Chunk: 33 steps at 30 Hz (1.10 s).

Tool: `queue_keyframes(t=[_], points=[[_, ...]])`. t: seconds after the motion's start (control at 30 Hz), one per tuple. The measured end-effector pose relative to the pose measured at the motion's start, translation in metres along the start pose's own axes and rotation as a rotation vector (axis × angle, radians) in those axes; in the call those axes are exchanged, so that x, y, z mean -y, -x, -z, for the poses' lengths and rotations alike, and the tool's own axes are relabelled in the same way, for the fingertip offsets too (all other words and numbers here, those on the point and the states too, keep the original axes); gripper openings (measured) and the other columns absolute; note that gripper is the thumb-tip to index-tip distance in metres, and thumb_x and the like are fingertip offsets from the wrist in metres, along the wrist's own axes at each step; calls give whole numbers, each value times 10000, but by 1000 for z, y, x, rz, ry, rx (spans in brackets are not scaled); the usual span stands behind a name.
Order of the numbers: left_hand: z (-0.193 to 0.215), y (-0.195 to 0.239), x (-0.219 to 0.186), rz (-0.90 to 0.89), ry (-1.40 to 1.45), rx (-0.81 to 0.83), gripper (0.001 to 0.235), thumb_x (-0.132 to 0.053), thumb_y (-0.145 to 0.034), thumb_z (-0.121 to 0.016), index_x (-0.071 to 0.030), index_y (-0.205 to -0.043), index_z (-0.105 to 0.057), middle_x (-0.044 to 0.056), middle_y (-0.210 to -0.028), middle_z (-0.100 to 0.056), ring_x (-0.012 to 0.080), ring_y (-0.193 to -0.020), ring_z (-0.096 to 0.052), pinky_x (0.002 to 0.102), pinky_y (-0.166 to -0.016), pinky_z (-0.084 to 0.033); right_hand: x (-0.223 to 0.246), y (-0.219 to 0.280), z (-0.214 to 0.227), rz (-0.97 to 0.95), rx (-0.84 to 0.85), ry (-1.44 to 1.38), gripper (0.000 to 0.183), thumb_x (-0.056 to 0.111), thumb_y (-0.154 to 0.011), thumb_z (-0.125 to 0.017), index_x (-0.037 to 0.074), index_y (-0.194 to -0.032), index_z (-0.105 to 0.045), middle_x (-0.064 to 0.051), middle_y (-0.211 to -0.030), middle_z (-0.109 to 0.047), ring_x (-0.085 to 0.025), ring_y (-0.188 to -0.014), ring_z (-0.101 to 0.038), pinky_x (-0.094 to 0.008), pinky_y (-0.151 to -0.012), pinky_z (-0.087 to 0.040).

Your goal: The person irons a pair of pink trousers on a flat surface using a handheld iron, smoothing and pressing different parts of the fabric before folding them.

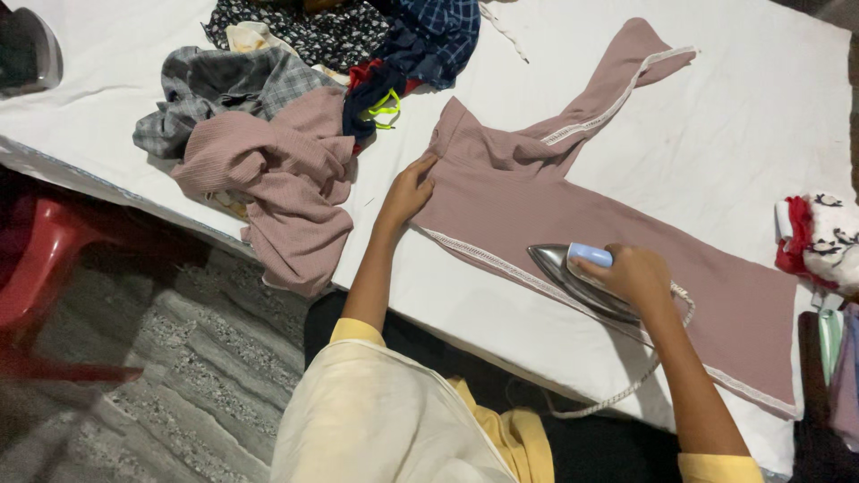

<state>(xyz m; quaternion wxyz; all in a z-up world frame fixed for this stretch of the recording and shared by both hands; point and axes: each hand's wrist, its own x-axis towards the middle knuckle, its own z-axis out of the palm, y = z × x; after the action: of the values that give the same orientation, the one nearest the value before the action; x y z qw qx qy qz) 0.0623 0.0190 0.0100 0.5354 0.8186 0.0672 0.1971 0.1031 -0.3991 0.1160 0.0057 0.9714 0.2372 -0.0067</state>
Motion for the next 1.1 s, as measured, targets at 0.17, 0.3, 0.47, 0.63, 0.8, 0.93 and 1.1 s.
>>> queue_keyframes(t=[0.17,0.3,0.47,0.63,0.8,0.93,1.1], points=[[0,-3,0,-5,-58,13,515,-94,-890,-611,-26,-1400,-592,195,-1492,-549,344,-1384,-526,359,-1151,-394,-8,-18,-1,-65,-56,25,794,803,-790,-605,62,-992,-807,-191,-778,-746,-353,-714,-739,-457,-650,-578],[1,-3,-2,-30,-49,10,497,-96,-903,-611,-26,-1395,-593,199,-1480,-562,345,-1364,-555,362,-1138,-417,-15,-47,5,-116,-36,39,801,820,-824,-596,63,-971,-815,-206,-777,-746,-362,-736,-743,-461,-693,-575],[-1,0,1,3,-83,-11,499,-94,-894,-636,-45,-1390,-615,211,-1439,-587,350,-1323,-580,365,-1109,-444,-16,-59,8,-132,-156,24,795,800,-833,-616,36,-939,-806,-215,-798,-741,-395,-765,-730,-483,-683,-565],[-6,-2,16,-44,-17,-66,498,-113,-874,-665,-43,-1366,-632,208,-1397,-624,335,-1279,-632,357,-1075,-491,-16,-38,8,-86,-94,-64,787,786,-824,-621,33,-958,-810,-228,-808,-742,-393,-760,-730,-479,-692,-562],[-7,-1,16,-55,-44,-70,501,-113,-869,-665,-45,-1365,-630,207,-1404,-622,338,-1275,-629,359,-1074,-483,-18,6,0,-11,-33,17,779,783,-780,-636,46,-955,-814,-204,-831,-751,-366,-775,-738,-458,-722,-572],[-5,-1,13,5,-61,-59,500,-123,-870,-667,-62,-1365,-638,197,-1394,-633,335,-1250,-642,354,-1062,-489,-27,24,1,-2,-24,-8,770,765,-737,-653,63,-1012,-808,-195,-822,-758,-376,-764,-739,-473,-697,-575],[-8,-3,21,-29,24,-70,503,-122,-873,-669,-59,-1370,-630,197,-1392,-638,322,-1251,-655,359,-1062,-502,-39,5,-4,-63,-24,17,763,777,-770,-636,69,-995,-811,-211,-821,-750,-376,-772,-736,-480,-705,-573]])
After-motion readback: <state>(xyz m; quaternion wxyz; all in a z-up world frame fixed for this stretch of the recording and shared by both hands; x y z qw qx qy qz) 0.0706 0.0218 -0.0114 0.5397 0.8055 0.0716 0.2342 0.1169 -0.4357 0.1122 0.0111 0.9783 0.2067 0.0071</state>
